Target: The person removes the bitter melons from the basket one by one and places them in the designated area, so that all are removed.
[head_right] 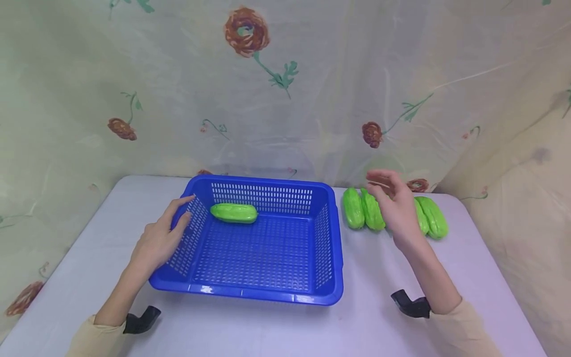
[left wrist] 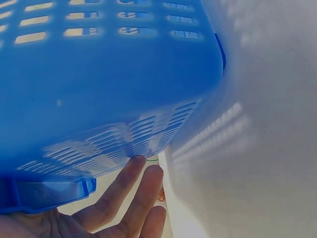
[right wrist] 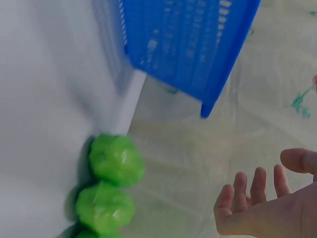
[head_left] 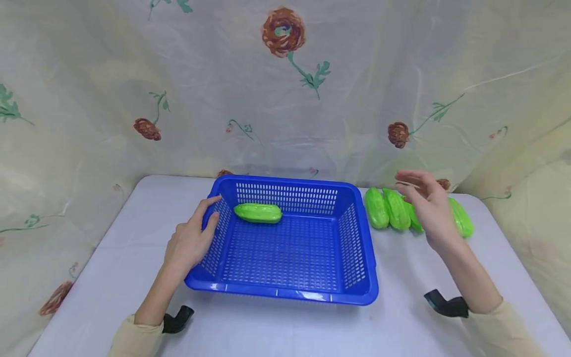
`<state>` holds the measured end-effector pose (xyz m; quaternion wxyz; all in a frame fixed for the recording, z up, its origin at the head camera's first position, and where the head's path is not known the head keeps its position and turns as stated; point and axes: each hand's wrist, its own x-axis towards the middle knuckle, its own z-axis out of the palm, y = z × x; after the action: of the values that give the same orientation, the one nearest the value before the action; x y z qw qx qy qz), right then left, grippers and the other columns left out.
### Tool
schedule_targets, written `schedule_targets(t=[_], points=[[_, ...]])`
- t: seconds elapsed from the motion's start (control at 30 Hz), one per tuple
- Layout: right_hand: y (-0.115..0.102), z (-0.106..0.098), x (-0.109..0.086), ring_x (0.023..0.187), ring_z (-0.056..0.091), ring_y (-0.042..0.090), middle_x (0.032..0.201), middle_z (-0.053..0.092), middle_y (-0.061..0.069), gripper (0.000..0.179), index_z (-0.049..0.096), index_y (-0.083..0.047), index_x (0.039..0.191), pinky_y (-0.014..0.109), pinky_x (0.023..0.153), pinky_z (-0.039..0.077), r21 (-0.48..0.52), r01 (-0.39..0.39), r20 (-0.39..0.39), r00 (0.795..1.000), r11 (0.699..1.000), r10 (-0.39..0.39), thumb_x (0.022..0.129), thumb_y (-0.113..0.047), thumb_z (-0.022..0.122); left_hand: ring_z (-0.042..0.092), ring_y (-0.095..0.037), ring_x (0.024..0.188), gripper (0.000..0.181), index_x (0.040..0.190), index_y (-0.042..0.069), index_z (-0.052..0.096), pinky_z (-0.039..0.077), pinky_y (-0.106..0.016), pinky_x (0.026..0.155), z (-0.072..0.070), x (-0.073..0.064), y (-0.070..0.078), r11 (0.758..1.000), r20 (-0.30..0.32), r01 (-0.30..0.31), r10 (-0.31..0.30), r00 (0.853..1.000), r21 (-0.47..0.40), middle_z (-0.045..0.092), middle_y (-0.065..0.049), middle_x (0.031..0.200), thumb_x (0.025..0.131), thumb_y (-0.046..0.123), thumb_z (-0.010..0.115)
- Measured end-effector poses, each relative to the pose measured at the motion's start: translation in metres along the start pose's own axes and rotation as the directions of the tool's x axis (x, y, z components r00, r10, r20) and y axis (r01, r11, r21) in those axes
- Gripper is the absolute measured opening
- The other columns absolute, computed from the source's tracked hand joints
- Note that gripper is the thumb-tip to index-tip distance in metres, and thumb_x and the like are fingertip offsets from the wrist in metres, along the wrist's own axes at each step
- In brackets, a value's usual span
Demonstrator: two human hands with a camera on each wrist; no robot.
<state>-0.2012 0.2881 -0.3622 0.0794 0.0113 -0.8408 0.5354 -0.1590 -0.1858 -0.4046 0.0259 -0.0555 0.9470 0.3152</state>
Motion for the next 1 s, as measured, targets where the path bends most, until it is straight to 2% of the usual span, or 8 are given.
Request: schedule_targets(t=[0.2, 0.4, 0.47, 0.67, 0.83, 1.0], points=[[-0.024, 0.018, -0.004, 0.121, 0.058, -0.007, 0.132, 0.061, -0.021, 0.040, 0.056, -0.015, 0.149, 0.012, 0.094, 0.050, -0.001, 0.025, 0.140, 0.990, 1.000, -0.025, 0.112, -0.031, 0.058, 0.061, -0.028, 0.061, 0.053, 0.168, 0.037, 0.034, 0.041, -0.030, 0.049, 0.001, 0.001, 0.001, 1.000, 0.001, 0.001, -0.001, 1.000, -0.001, 0.072, -0.028, 0.110, 0.115, 0.044, 0.041], [-0.046, 0.034, -0.005, 0.124, 0.058, -0.006, 0.152, 0.059, 0.007, 0.047, 0.051, -0.010, 0.154, 0.016, 0.099, 0.051, -0.023, 0.015, 0.272, 0.962, 1.000, -0.008, 0.113, -0.034, 0.055, 0.061, -0.029, 0.064, 0.053, 0.168, 0.037, 0.033, 0.041, -0.031, 0.051, 0.000, 0.000, 0.001, 1.000, -0.003, 0.004, -0.004, 1.000, 0.003, 0.072, -0.029, 0.115, 0.115, 0.044, 0.040], [-0.053, 0.039, -0.005, 0.128, 0.060, 0.000, 0.157, 0.057, 0.011, 0.047, 0.051, -0.010, 0.155, 0.018, 0.101, 0.051, -0.026, 0.010, 0.316, 0.949, 1.000, -0.001, 0.114, -0.033, 0.054, 0.061, -0.029, 0.065, 0.053, 0.168, 0.037, 0.033, 0.041, -0.031, 0.051, -0.001, 0.000, 0.001, 1.000, -0.001, 0.004, -0.004, 1.000, 0.004, 0.072, -0.029, 0.116, 0.115, 0.045, 0.040], [-0.068, 0.056, -0.008, 0.140, 0.059, 0.031, 0.158, 0.057, 0.014, 0.047, 0.051, -0.012, 0.156, 0.030, 0.105, 0.052, -0.030, 0.025, 0.440, 0.898, 0.999, -0.009, 0.112, -0.028, 0.058, 0.062, -0.030, 0.066, 0.054, 0.168, 0.036, 0.033, 0.042, -0.031, 0.052, -0.001, 0.000, 0.001, 1.000, 0.002, 0.006, -0.006, 1.000, 0.001, 0.072, -0.031, 0.122, 0.115, 0.044, 0.040], [-0.076, 0.068, -0.005, 0.144, 0.057, 0.035, 0.158, 0.058, 0.013, 0.046, 0.052, -0.015, 0.155, 0.041, 0.108, 0.055, -0.014, 0.016, 0.523, 0.852, 1.000, -0.006, 0.111, -0.027, 0.061, 0.062, -0.029, 0.065, 0.053, 0.168, 0.036, 0.033, 0.042, -0.031, 0.051, -0.001, 0.000, 0.001, 1.000, 0.001, 0.006, -0.006, 1.000, -0.001, 0.072, -0.029, 0.116, 0.115, 0.044, 0.040], [-0.083, 0.079, -0.001, 0.140, 0.062, 0.038, 0.157, 0.059, 0.012, 0.045, 0.054, -0.014, 0.154, 0.052, 0.110, 0.056, 0.008, 0.006, 0.579, 0.816, 1.000, -0.010, 0.111, -0.026, 0.061, 0.061, -0.028, 0.062, 0.053, 0.168, 0.037, 0.034, 0.041, -0.030, 0.050, -0.001, -0.001, 0.001, 1.000, -0.001, -0.001, 0.001, 1.000, -0.009, 0.072, -0.027, 0.108, 0.116, 0.044, 0.041]])
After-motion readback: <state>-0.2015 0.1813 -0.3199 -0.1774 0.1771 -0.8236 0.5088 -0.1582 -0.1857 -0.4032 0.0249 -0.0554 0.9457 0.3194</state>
